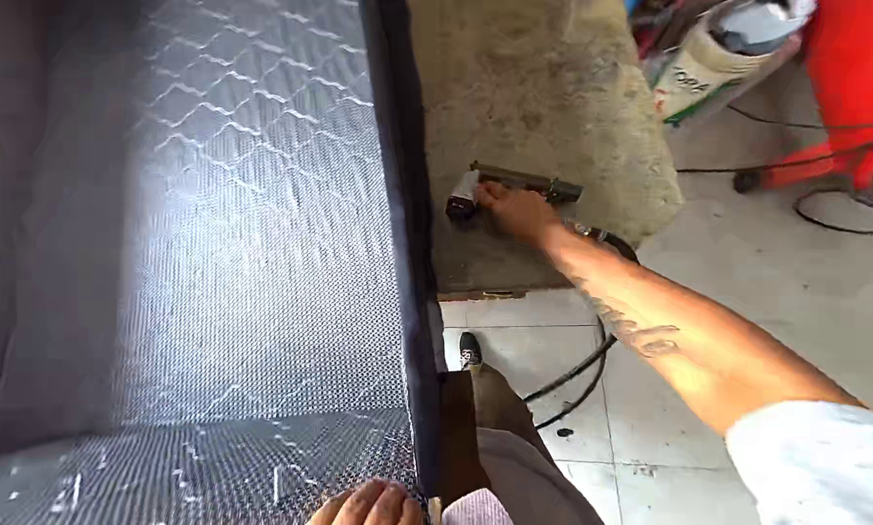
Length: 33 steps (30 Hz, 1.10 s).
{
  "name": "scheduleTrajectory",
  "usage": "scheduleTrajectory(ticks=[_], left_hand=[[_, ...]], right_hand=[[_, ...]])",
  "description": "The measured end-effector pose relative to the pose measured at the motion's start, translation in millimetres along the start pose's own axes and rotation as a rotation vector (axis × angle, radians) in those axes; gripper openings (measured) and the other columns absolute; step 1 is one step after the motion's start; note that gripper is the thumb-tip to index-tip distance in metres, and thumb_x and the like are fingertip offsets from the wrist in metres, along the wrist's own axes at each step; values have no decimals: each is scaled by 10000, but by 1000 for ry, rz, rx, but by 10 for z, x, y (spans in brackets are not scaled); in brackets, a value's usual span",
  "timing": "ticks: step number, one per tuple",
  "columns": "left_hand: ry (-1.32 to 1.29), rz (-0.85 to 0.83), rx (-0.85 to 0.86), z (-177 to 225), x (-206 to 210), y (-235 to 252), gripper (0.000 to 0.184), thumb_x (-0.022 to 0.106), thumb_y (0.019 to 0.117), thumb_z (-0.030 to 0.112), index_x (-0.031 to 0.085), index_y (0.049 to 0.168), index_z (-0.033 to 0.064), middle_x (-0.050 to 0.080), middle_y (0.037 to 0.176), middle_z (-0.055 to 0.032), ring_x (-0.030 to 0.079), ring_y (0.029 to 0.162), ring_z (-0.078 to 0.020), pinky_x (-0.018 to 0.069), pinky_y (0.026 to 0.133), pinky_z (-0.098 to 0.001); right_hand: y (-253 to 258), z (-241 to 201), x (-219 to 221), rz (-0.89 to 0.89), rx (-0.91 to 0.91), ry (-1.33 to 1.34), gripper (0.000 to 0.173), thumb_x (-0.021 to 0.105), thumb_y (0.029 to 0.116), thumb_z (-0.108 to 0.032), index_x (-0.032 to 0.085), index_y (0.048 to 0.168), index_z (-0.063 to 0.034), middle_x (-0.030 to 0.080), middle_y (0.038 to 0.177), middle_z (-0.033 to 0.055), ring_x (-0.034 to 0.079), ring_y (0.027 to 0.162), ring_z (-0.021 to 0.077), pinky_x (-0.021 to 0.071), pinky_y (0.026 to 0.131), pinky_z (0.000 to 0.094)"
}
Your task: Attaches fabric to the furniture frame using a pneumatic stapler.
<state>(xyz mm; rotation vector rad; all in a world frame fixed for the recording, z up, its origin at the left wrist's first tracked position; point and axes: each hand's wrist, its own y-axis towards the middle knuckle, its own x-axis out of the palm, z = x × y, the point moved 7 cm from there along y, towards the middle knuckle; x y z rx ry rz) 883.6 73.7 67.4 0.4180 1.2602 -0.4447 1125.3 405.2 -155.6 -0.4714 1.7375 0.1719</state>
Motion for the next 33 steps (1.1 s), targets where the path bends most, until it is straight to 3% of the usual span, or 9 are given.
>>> scheduleTrajectory(ticks=[3, 7, 9, 11, 16, 20, 25, 29, 33], left_hand=[[44, 50, -64, 34, 25, -25, 219, 550, 1001, 188, 725, 944, 70, 776, 926, -97, 748, 863, -237, 585, 739, -367], [98, 130, -135, 63, 66, -73, 273, 623, 969, 341, 711, 904, 91, 767, 892, -73, 733, 842, -219, 569, 734, -358], [109, 177, -155, 79, 87, -92, 319, 632, 974, 400, 696, 889, 99, 759, 876, -69, 726, 832, -215, 559, 724, -357], [116, 220, -157, 99, 96, -104, 348, 614, 990, 420, 689, 882, 98, 754, 857, -71, 720, 806, -215, 552, 704, -355], [112, 294, -170, 106, 109, -103, 394, 612, 976, 489, 682, 860, 119, 746, 828, -56, 710, 780, -201, 542, 690, -351], [89, 318, -164, 99, 85, -120, 386, 622, 967, 506, 687, 887, 134, 754, 854, -41, 719, 821, -184, 550, 725, -341], [140, 353, -144, 126, 107, -130, 411, 590, 991, 501, 675, 886, 112, 736, 831, -57, 700, 786, -200, 534, 712, -349], [116, 355, -140, 118, 110, -139, 439, 586, 989, 527, 682, 886, 111, 736, 830, -62, 700, 778, -202, 536, 699, -346], [90, 331, -163, 94, 79, -128, 457, 572, 995, 549, 677, 879, 119, 735, 820, -52, 685, 738, -188, 508, 659, -334]], right_hand=[[-259, -362, -84, 57, -75, 178, 380, 707, 935, -145, 670, 1299, -43, 599, 1384, 245, 586, 1250, 467, 467, 1011, 678], [-1738, -1346, -591, -156, -300, 827, 286, 754, 892, -439, 774, 940, -157, 742, 951, -29, 710, 910, 98, 619, 803, 341], [-2277, -1740, -685, -297, -439, 1210, 439, 721, 916, -532, 767, 1011, -107, 756, 1039, 5, 708, 1029, 110, 606, 917, 336], [-2439, -1936, -713, -277, -443, 1362, 398, 777, 900, -449, 754, 988, -62, 756, 1005, 44, 714, 1008, 137, 609, 910, 335], [-2211, -2055, -783, -205, -483, 1454, 153, 776, 925, -193, 744, 901, -45, 755, 920, 45, 724, 967, 155, 603, 927, 343], [-2096, -2095, -731, -193, -435, 1638, 180, 799, 897, -174, 690, 920, -32, 722, 894, 63, 713, 920, 149, 605, 860, 321], [-2055, -2048, -874, -96, -663, 1364, 481, 816, 874, -388, 668, 1256, -137, 646, 1225, 41, 640, 1110, 96, 582, 926, 254], [-2020, -2117, -973, -42, -872, 1301, 114, 707, 976, -177, 782, 992, -93, 723, 1066, 70, 652, 1099, 164, 539, 980, 308], [-1957, -2148, -962, 16, -838, 1411, 158, 683, 982, -119, 744, 872, -25, 743, 915, 59, 710, 1018, 171, 580, 967, 325]])
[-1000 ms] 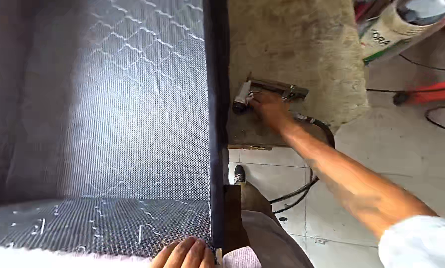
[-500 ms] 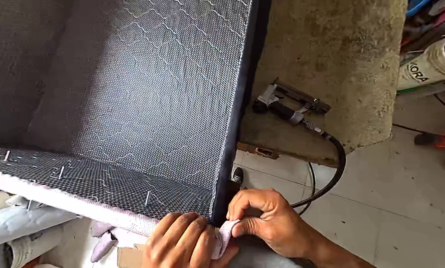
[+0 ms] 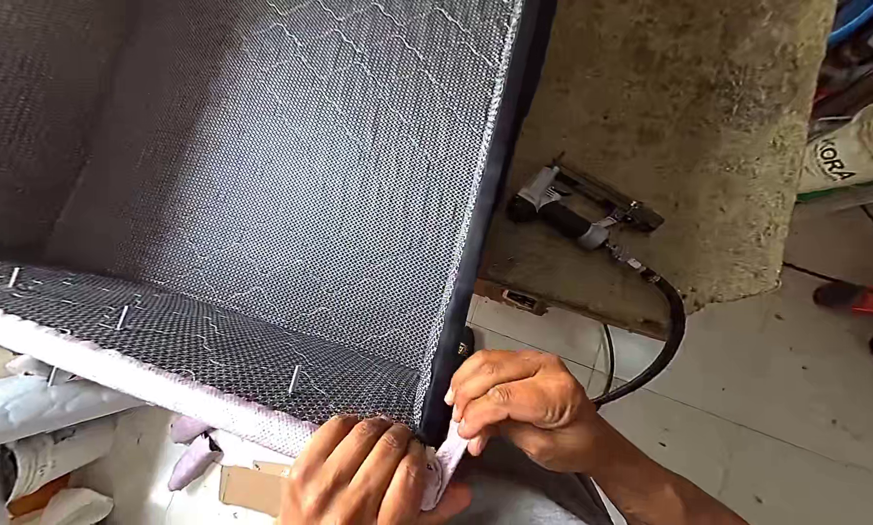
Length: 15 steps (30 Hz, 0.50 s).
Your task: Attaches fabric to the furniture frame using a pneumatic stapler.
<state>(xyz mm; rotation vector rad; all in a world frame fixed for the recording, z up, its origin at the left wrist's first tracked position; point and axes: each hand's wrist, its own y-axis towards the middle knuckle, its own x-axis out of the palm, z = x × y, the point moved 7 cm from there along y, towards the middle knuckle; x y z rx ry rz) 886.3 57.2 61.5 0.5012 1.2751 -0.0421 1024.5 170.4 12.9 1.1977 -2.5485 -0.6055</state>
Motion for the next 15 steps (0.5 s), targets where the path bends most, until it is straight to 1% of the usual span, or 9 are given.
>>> scheduleTrajectory(ticks=[2, 4, 7, 9, 10, 11, 12, 13, 15], left_hand=[[-4, -25, -49, 2, 0, 23, 402, 591, 986, 521, 683, 909, 138, 738, 839, -32, 679, 745, -173, 502, 667, -331], [-1, -40, -94, 26, 5, 49, 327, 603, 982, 455, 707, 947, 147, 755, 884, -21, 683, 772, -162, 506, 686, -327], [-19, -16, -89, 72, 19, 39, 252, 615, 984, 359, 717, 913, 139, 758, 867, -18, 707, 812, -165, 529, 717, -331], [-5, 3, -64, 96, 24, 22, 247, 612, 989, 350, 710, 917, 135, 755, 873, -27, 704, 811, -172, 530, 721, -336], [4, 10, -52, 107, 26, 13, 249, 612, 994, 350, 715, 934, 130, 755, 885, -37, 702, 812, -179, 528, 723, -342], [11, 13, -47, 112, 29, 9, 243, 616, 995, 348, 719, 957, 132, 756, 903, -40, 699, 819, -183, 527, 730, -346], [12, 13, -47, 118, 33, 5, 233, 624, 992, 345, 726, 981, 135, 755, 918, -40, 696, 827, -186, 523, 740, -348], [12, 8, -48, 128, 36, 4, 227, 627, 990, 341, 726, 988, 137, 754, 926, -39, 693, 836, -187, 520, 746, -347], [3, -14, -42, 155, 40, 10, 212, 618, 995, 310, 721, 987, 125, 758, 933, -38, 701, 855, -188, 531, 767, -345]], right_hand=[[25, 59, 54, 30, 20, 8, 153, 692, 979, -124, 738, 879, -18, 743, 922, 66, 712, 1002, 161, 589, 942, 313], [69, 84, 108, -1, 33, -7, 162, 688, 983, -133, 740, 880, -19, 743, 920, 62, 711, 984, 147, 588, 926, 296], [59, 87, 112, -59, 56, 32, 194, 669, 1003, -174, 728, 903, -18, 748, 937, 70, 720, 998, 168, 595, 940, 328], [24, 69, 84, -101, 69, 66, 219, 680, 1000, -251, 713, 994, -34, 753, 1050, 86, 711, 1078, 193, 587, 979, 355], [13, 53, 78, -128, 58, 47, 248, 698, 988, -287, 709, 1066, -52, 741, 1128, 89, 695, 1126, 193, 582, 998, 351], [10, 34, 79, -158, 35, 6, 258, 709, 979, -289, 718, 1109, -67, 732, 1168, 85, 681, 1153, 189, 570, 1009, 340], [4, 11, 84, -175, 5, -36, 208, 713, 978, -235, 746, 1100, -69, 741, 1151, 81, 681, 1139, 189, 562, 1003, 336], [-8, -7, 85, -176, -17, -68, 135, 694, 985, -154, 771, 1053, -67, 759, 1091, 72, 692, 1099, 185, 559, 989, 333], [-32, -10, 64, -137, -32, -79, 136, 650, 975, -54, 782, 940, -60, 769, 949, 47, 707, 996, 159, 563, 942, 316]])
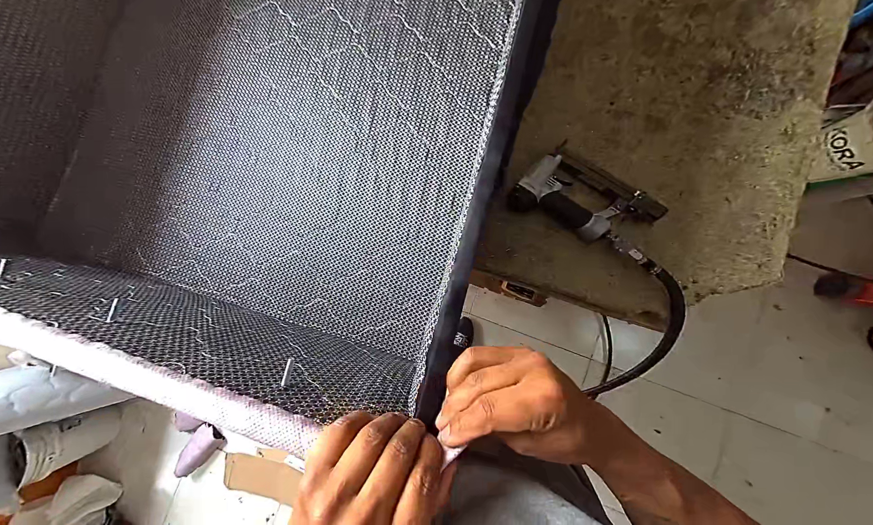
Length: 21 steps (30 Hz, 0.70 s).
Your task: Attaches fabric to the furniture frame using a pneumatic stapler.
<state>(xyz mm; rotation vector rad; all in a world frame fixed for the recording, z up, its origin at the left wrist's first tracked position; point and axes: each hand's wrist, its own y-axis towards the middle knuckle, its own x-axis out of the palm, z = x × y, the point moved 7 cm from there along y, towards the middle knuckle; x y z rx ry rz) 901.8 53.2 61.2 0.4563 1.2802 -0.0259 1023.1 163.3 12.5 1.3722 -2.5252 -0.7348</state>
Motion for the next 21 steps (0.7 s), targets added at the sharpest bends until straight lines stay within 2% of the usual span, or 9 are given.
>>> scheduleTrajectory(ticks=[3, 7, 9, 11, 13, 15, 17, 19, 21], left_hand=[[-23, -30, -6, 32, 4, 29, 173, 627, 993, 257, 719, 1003, 111, 754, 970, -51, 705, 924, -205, 544, 848, -380], [-67, -14, -27, 56, -29, 4, 80, 662, 993, 252, 685, 1028, 184, 667, 1175, -6, 592, 1196, -231, 448, 1045, -459], [-108, -18, -8, 82, -38, -22, 65, 657, 1002, 217, 697, 1040, 181, 659, 1325, 30, 538, 1333, -249, 401, 1117, -517], [-118, -31, 4, 107, -44, -37, 112, 637, 1012, 188, 717, 1090, 183, 649, 1395, 88, 475, 1422, -248, 339, 1166, -549], [-105, -26, 23, 138, -56, -54, 119, 636, 1012, 167, 728, 1087, 173, 658, 1383, 112, 451, 1447, -236, 289, 1199, -572], [-66, -25, 36, 169, -73, -45, 106, 645, 1006, 158, 737, 1058, 160, 693, 1326, 97, 479, 1424, -226, 270, 1199, -594], [-3, -40, 45, 204, -90, -40, 115, 635, 1012, 159, 740, 1060, 164, 708, 1303, 95, 488, 1418, -217, 260, 1195, -607], [29, -56, 56, 242, -110, -35, 133, 626, 1011, 130, 751, 1051, 150, 725, 1272, 80, 506, 1400, -221, 250, 1193, -598], [35, -64, 62, 266, -140, -23, 109, 643, 1000, 113, 750, 1004, 135, 750, 1203, 42, 559, 1342, -237, 298, 1179, -580]], right_hand=[[-66, 84, 31, 55, 43, 132, 166, 610, 1011, -56, 764, 951, -34, 755, 948, 76, 710, 994, 163, 576, 940, 329], [-120, 84, 112, 114, 126, 218, 168, 581, 1025, -47, 738, 983, -7, 729, 973, 90, 696, 991, 130, 580, 914, 280], [-160, 70, 154, 166, 178, 277, 171, 570, 1030, -39, 733, 1005, 6, 718, 984, 95, 687, 966, 119, 582, 877, 267], [-182, 75, 200, 256, 252, 366, 167, 580, 1035, -67, 725, 1041, 16, 729, 962, 86, 694, 902, 95, 591, 816, 245], [-218, 116, 260, 366, 340, 494, 132, 634, 999, -55, 698, 1085, 22, 733, 907, 81, 693, 806, 76, 585, 714, 215], [-258, 150, 290, 470, 391, 557, 139, 687, 942, 10, 681, 1081, 18, 742, 880, 112, 708, 759, 110, 588, 662, 225], [-276, 135, 299, 532, 368, 479, 165, 712, 915, 29, 677, 1076, 18, 750, 884, 116, 729, 779, 136, 613, 704, 250], [-281, 85, 259, 588, 294, 218, 181, 775, 890, -48, 692, 1047, -10, 756, 914, 65, 729, 811, 117, 625, 735, 249], [-276, 17, 167, 607, 192, 16, 96, 759, 909, -75, 724, 984, -27, 721, 964, 52, 702, 915, 138, 617, 808, 279]])
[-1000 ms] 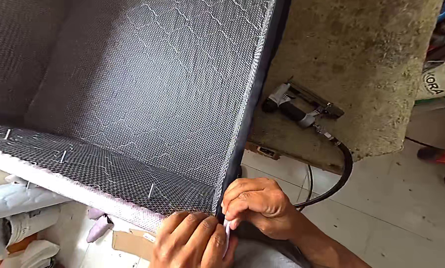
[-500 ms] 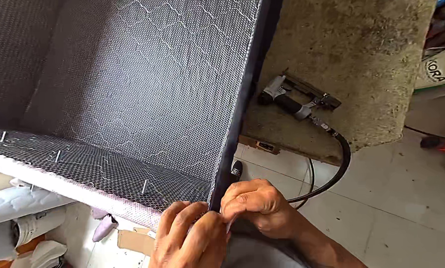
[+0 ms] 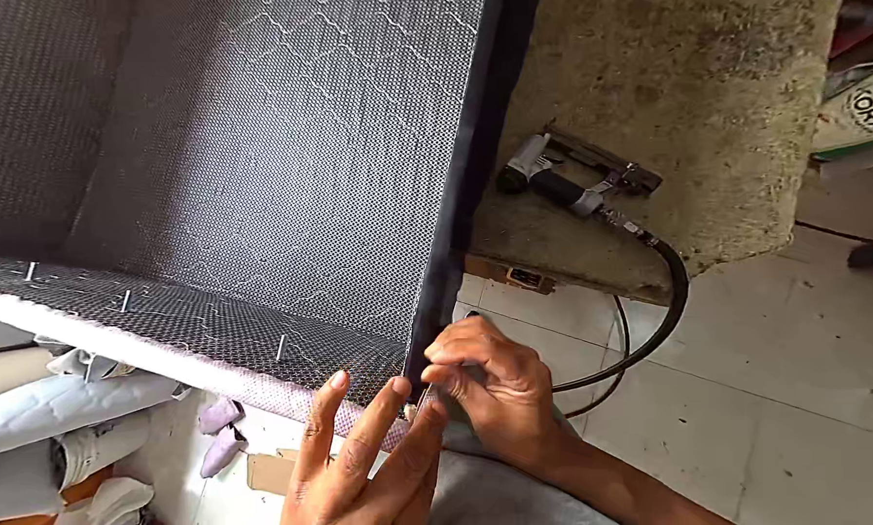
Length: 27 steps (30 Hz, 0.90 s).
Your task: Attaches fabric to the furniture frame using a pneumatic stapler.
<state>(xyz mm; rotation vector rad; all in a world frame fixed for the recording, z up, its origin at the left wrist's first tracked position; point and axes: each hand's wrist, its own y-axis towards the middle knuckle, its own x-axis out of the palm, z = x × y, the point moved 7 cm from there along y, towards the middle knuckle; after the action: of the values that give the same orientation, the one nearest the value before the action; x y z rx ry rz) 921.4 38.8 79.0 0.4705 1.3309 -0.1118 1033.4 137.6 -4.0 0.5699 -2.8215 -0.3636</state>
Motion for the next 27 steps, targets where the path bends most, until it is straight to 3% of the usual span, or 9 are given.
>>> scheduleTrajectory(ticks=[2, 5, 8, 12, 15, 17, 20, 24, 27], left_hand=[[-37, -25, -46, -16, -13, 27, 96, 654, 994, 127, 744, 1027, 137, 758, 1142, 11, 619, 1255, -231, 412, 1123, -504], [-148, -85, -107, -66, -24, 71, 106, 646, 988, 129, 737, 1042, 129, 752, 1112, -37, 683, 1110, -211, 524, 987, -408], [-251, -43, -168, -108, -44, 95, 59, 683, 962, 135, 741, 958, 123, 776, 1023, -27, 719, 1007, -159, 557, 926, -352], [-322, -142, -241, -229, -45, 259, 79, 713, 935, 211, 710, 896, 142, 765, 902, 13, 722, 948, -124, 578, 842, -318], [-391, -336, 41, -441, -34, 549, 221, 605, 1022, 356, 723, 1172, 245, 741, 1078, 42, 651, 1141, -159, 530, 934, -384], [-384, -423, 387, -503, 27, 802, 289, 520, 1033, 262, 691, 1252, 343, 678, 1247, 39, 562, 1250, -227, 477, 969, -432], [-440, -632, 795, -336, 226, 1037, 299, 539, 1004, 172, 740, 1105, 368, 605, 1358, 17, 447, 1382, -307, 389, 1119, -534], [-513, -827, 1063, -47, 330, 1211, 345, 548, 889, 6, 783, 828, 250, 714, 1204, 35, 548, 1296, -273, 406, 1072, -497], [-659, -850, 1130, -124, 454, 1194, 255, 595, 968, 130, 791, 869, 259, 712, 1245, 71, 474, 1389, -279, 379, 1123, -491]], right_hand=[[24, -17, -60, -83, -58, 58, 47, 722, 939, -70, 716, 956, -26, 699, 958, 57, 696, 939, 140, 618, 833, 285], [-46, 28, -54, -287, -82, 134, 174, 733, 961, -220, 751, 999, -50, 725, 991, 45, 688, 1006, 140, 591, 896, 299], [-130, 74, 16, -355, -88, 100, 202, 784, 918, -237, 768, 1030, -69, 740, 1022, 42, 671, 1051, 154, 556, 949, 321], [-135, 62, 55, -315, -76, 84, 136, 667, 997, -144, 768, 995, -54, 738, 1000, 41, 658, 1044, 142, 527, 958, 307], [-201, 48, 56, -272, -44, 39, 186, 623, 1030, -193, 762, 1007, -70, 721, 1012, 24, 639, 1065, 114, 520, 964, 275], [-262, 58, 62, -224, -25, 14, 218, 607, 1038, -224, 747, 1011, -58, 721, 1029, 26, 635, 1078, 96, 515, 976, 260], [-339, 37, 79, -141, 1, 8, 155, 561, 1048, -147, 679, 1034, -47, 701, 1039, 40, 654, 1023, 50, 541, 935, 226], [-492, 20, 117, 55, 141, 76, 158, 589, 1021, -99, 715, 1015, -3, 721, 954, 30, 656, 919, 2, 541, 872, 187], [-555, 120, 192, 144, 216, 77, 178, 608, 1029, -148, 693, 1138, -36, 722, 975, 31, 683, 881, 48, 592, 815, 247]])
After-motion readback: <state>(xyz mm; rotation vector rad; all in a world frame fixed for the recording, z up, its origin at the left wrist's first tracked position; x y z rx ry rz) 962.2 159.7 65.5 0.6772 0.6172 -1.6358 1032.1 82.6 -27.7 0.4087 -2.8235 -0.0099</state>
